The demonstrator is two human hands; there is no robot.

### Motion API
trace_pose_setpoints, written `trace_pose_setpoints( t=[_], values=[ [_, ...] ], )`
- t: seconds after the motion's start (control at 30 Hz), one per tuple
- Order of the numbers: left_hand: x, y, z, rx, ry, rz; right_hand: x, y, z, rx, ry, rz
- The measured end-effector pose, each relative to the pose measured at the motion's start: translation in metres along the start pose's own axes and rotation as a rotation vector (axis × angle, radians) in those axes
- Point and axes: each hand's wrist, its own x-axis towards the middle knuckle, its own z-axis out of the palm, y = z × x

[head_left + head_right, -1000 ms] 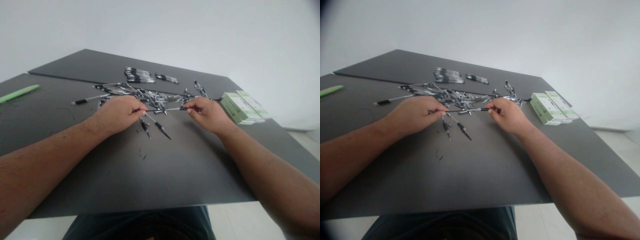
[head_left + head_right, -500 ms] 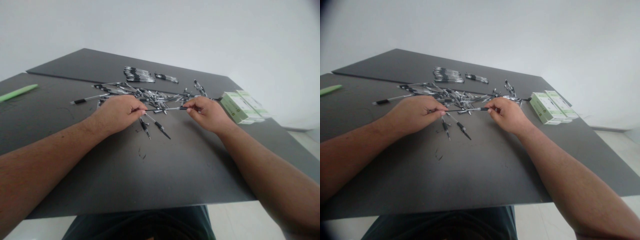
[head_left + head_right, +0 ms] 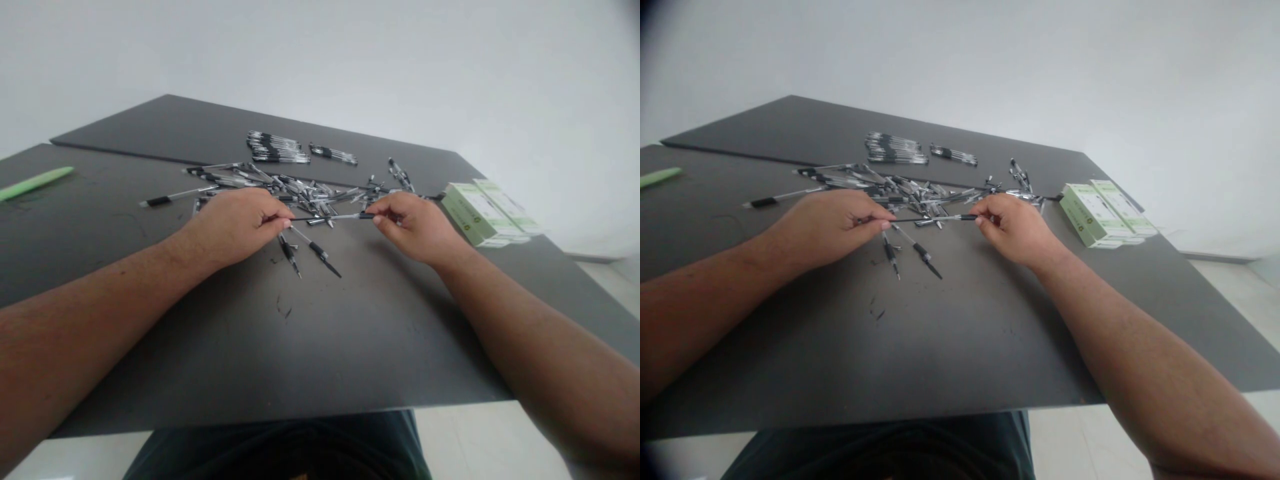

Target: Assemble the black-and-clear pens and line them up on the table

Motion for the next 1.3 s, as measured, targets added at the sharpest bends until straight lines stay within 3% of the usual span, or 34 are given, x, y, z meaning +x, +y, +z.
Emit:
trace_pose_setpoints(
  t=[0.8, 1.0, 1.3],
  values=[
    [0.000, 0.003, 0.000, -0.081, 0.012, -0.015, 0.000, -0.002, 0.002, -0.008, -0.029, -0.026],
    [-0.006, 0.018, 0.002, -0.269, 0.058, -0.078, -0.004, -0.021, 0.007, 0.019, -0.071, -0.037],
    [-0.014, 0.045, 0.003, -0.311, -0.015, 0.095, -0.014, -0.058, 0.016, 0.113, -0.174, -0.066]
  ],
)
